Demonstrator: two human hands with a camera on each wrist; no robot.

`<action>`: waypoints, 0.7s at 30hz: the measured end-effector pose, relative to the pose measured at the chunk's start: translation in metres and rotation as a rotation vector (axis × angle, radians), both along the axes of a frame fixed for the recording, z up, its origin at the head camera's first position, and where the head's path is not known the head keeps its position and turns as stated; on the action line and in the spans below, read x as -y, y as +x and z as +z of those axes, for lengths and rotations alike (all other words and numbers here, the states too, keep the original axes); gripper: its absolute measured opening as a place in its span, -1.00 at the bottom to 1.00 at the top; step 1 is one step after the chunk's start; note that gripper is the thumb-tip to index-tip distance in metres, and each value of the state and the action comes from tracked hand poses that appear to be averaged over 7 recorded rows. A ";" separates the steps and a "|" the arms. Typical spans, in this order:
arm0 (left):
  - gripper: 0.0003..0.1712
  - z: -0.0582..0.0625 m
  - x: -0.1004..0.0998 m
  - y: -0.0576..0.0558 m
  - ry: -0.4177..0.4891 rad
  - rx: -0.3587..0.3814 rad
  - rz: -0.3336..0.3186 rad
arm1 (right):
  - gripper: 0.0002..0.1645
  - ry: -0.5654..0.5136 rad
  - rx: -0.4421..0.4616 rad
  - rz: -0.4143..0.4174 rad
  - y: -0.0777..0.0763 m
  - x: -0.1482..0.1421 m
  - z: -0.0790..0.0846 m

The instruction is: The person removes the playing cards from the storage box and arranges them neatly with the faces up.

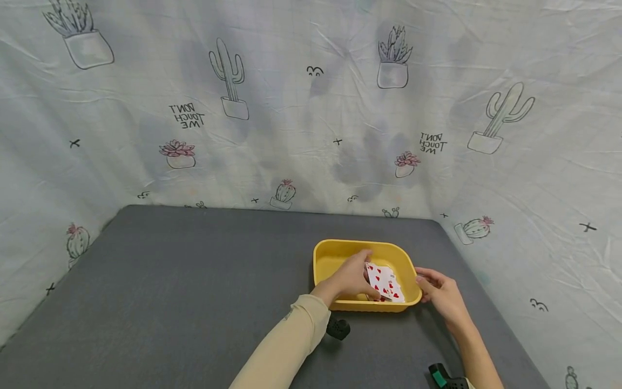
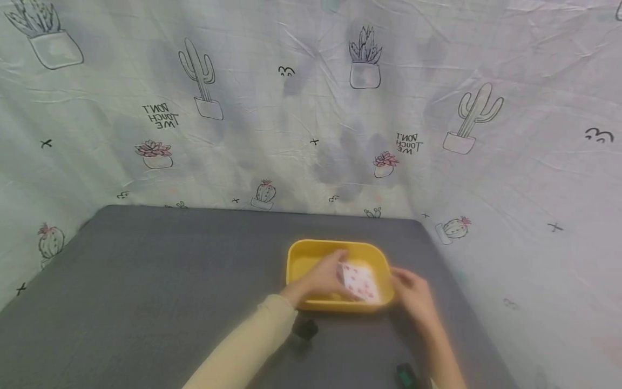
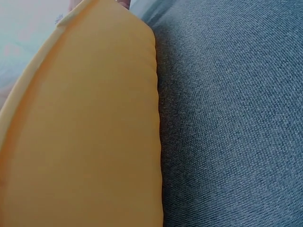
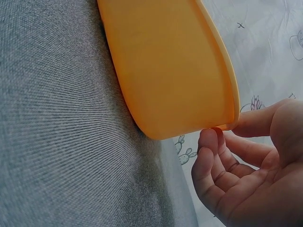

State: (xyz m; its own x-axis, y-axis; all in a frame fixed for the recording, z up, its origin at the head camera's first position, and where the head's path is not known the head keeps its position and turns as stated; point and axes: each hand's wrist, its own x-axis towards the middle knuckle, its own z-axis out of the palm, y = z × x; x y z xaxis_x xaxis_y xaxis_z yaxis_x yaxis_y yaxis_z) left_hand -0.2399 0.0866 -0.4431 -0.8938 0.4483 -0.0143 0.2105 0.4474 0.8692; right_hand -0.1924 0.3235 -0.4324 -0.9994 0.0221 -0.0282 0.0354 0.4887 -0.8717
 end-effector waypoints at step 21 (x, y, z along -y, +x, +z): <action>0.22 0.047 0.045 0.019 0.194 -0.237 -0.128 | -0.51 -0.034 0.004 0.009 -0.003 -0.005 0.000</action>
State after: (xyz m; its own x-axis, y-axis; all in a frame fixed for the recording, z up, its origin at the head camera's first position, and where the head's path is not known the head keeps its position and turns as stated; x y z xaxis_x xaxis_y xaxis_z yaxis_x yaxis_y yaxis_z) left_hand -0.2205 0.0413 -0.3965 -0.7981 0.5315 0.2839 0.4609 0.2349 0.8558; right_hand -0.1951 0.3287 -0.4323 -0.9994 0.0125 -0.0328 0.0349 0.4591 -0.8877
